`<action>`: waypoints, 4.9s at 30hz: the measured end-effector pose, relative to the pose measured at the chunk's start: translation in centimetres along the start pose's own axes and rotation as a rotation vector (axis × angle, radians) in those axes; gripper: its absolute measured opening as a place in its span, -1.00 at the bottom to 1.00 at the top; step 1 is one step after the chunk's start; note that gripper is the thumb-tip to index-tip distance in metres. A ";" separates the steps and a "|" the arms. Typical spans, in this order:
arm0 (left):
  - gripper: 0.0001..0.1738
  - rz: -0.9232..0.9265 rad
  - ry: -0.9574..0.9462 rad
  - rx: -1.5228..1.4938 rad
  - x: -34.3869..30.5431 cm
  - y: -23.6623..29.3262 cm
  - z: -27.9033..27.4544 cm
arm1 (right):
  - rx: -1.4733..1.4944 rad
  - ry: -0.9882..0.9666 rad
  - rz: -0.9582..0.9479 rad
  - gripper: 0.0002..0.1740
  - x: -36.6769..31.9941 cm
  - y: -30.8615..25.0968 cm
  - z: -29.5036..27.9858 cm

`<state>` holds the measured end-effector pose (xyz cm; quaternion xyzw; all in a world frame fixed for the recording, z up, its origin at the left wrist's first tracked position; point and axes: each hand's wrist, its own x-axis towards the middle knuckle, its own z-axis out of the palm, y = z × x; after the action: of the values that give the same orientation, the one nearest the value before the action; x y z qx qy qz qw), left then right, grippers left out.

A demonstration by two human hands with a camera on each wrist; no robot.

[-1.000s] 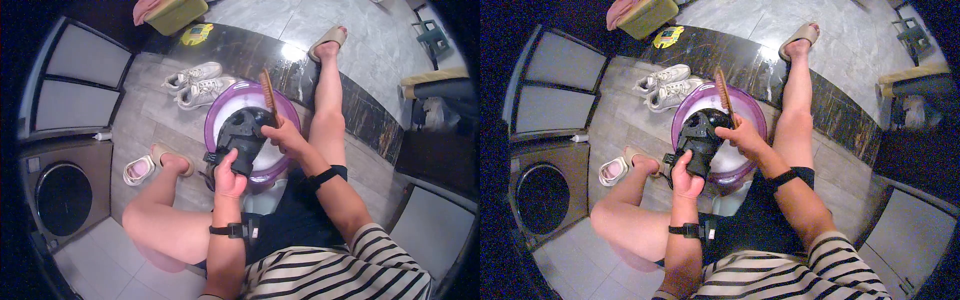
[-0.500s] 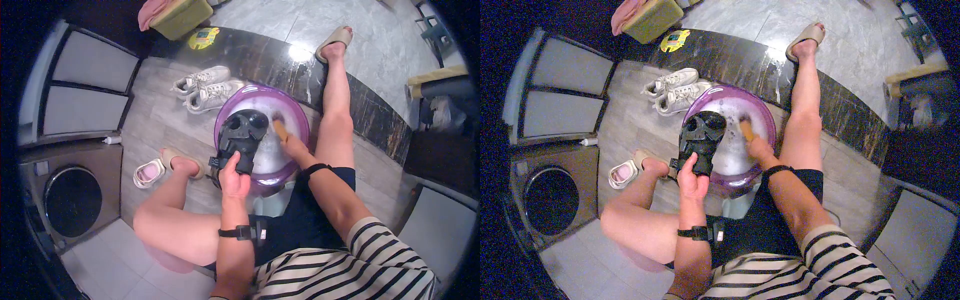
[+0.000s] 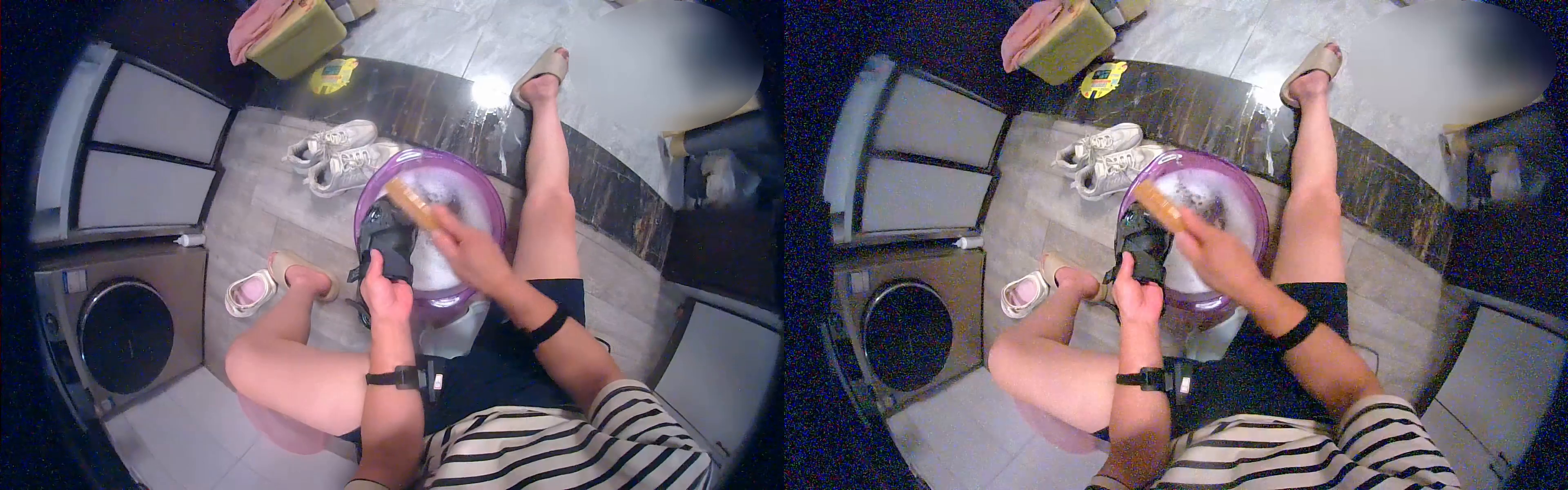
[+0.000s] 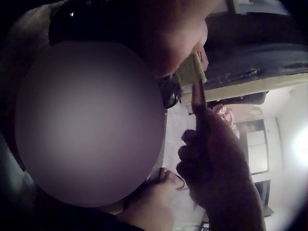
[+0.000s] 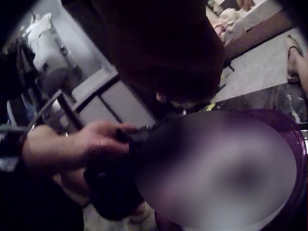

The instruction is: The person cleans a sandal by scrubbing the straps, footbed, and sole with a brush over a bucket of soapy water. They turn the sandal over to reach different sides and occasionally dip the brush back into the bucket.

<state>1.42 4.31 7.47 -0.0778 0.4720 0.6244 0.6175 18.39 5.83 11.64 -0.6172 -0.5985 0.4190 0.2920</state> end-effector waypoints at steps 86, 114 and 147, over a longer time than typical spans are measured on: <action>-0.85 0.024 -0.083 0.352 -4.1 -0.8 1.1 | -0.431 0.075 -0.293 -0.48 1.2 1.5 -0.3; -0.93 0.065 -0.137 0.141 -4.3 0.6 1.1 | 0.182 0.153 0.081 -0.50 2.1 4.4 -2.9; -0.76 0.548 0.025 0.428 -3.6 2.7 0.4 | 0.125 -0.199 -0.145 -0.50 -7.1 -3.8 -5.5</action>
<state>0.14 2.60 11.50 0.1753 0.6031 0.6528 0.4235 21.74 0.07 18.77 -0.5085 -0.6402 0.4925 0.2984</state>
